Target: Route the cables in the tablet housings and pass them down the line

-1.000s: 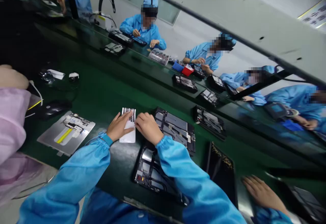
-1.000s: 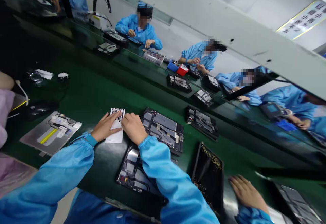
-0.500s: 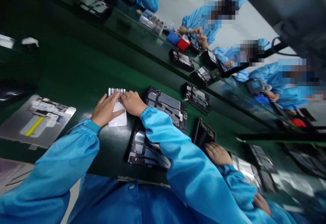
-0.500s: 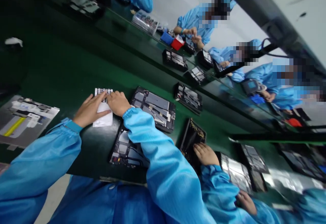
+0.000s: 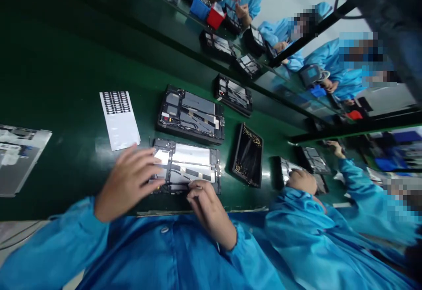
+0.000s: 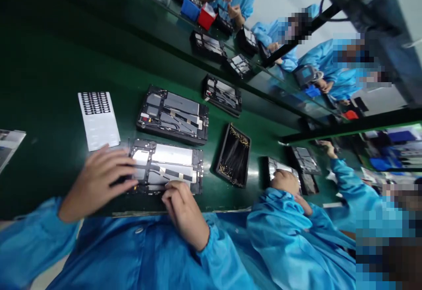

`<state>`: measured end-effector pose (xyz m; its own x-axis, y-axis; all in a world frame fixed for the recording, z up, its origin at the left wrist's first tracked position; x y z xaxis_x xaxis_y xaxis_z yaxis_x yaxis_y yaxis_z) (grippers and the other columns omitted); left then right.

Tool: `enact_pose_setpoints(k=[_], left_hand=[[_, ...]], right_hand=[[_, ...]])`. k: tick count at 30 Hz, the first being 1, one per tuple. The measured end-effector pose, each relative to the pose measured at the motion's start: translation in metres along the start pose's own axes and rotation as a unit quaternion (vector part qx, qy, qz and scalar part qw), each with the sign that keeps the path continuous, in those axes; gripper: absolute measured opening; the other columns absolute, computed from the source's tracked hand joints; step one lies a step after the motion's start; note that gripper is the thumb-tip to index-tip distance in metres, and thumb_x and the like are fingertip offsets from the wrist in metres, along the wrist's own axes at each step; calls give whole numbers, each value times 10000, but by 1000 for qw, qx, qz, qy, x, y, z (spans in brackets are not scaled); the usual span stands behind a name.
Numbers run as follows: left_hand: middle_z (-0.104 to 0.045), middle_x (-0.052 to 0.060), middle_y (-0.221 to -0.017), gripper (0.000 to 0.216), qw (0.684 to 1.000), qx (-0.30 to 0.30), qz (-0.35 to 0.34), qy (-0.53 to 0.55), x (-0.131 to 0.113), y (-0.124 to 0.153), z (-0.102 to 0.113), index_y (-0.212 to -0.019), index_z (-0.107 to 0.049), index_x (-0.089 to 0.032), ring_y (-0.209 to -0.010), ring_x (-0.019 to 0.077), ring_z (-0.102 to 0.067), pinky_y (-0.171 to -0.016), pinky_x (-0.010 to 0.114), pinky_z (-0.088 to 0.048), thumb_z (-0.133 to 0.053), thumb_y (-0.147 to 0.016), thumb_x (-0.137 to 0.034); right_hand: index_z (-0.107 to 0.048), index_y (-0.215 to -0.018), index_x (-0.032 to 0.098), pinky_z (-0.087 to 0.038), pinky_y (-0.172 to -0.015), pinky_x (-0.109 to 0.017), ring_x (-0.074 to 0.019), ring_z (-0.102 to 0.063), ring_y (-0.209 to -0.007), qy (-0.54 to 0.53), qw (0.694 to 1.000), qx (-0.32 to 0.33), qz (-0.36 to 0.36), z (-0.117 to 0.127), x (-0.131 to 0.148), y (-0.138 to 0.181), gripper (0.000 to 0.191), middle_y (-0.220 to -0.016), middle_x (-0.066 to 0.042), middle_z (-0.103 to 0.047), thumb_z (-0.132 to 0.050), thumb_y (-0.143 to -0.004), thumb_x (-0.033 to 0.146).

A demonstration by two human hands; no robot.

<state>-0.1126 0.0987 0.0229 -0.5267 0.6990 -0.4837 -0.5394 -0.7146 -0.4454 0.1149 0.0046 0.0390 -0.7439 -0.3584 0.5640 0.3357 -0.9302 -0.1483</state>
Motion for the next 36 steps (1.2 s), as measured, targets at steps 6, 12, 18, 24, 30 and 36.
enact_pose_setpoints(k=[6, 12, 18, 24, 30, 36], left_hand=[[-731, 36, -1085, 109, 998, 40, 9, 41, -49, 30, -52, -1066, -629, -203, -1176, 226, -641, -1139, 449, -382, -594, -972, -246], [-741, 27, -1071, 124, 996, 35, 33, 69, -39, 31, -58, -1055, -625, -222, -1166, 226, -646, -1093, 435, -406, -640, -949, -286], [-735, 35, -1074, 115, 997, 31, 24, 61, -41, 31, -56, -1049, -620, -209, -1168, 229, -640, -1085, 429, -404, -634, -952, -269], [-737, 24, -1071, 100, 997, 30, 28, 62, -41, 31, -57, -1042, -620, -218, -1167, 225, -640, -1078, 426, -411, -626, -956, -269], [-737, 16, -1054, 65, 997, 32, 25, 61, -42, 28, -55, -1008, -654, -234, -1153, 219, -645, -1070, 441, -435, -614, -958, -244], [-730, 10, -1043, 113, 999, 23, -5, 34, -44, 29, -53, -934, -695, -257, -1171, 233, -639, -1073, 467, -438, -610, -953, -186]], right_hand=[[-565, -1070, 182, -532, -909, -370, -220, -585, -1060, 73, 996, -44, -15, -31, 2, 15, 98, -1099, -111, -619, -509, -1010, 130], [-597, -1034, 196, -511, -860, -364, -216, -590, -983, 97, 995, -27, -26, -38, -2, 10, 104, -1054, -81, -646, -499, -1022, 164], [-607, -1031, 186, -480, -837, -357, -218, -576, -955, 118, 992, -20, -24, -39, 0, 9, 111, -1056, -82, -655, -498, -1023, 163], [-615, -1022, 179, -458, -816, -355, -218, -558, -931, 128, 991, -20, -20, -37, 1, 6, 117, -1040, -80, -659, -499, -1021, 160], [-624, -1035, 187, -472, -796, -377, -228, -555, -919, 140, 990, -10, -19, -37, 3, 4, 141, -1057, -87, -671, -483, -1025, 174], [-620, -1048, 194, -519, -814, -377, -221, -594, -943, 112, 993, -33, -13, -37, -1, 7, 105, -1049, -84, -675, -526, -1011, 165]])
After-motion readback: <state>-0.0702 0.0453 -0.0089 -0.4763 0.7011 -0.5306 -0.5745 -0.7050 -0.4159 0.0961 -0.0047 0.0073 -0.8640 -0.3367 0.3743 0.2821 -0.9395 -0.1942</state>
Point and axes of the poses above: each hand's wrist, its own y-axis away from the middle knuckle, its own z-axis out of the back of the hand, x = y × z, the point moved 3 cm from there along -y, towards the middle knuckle
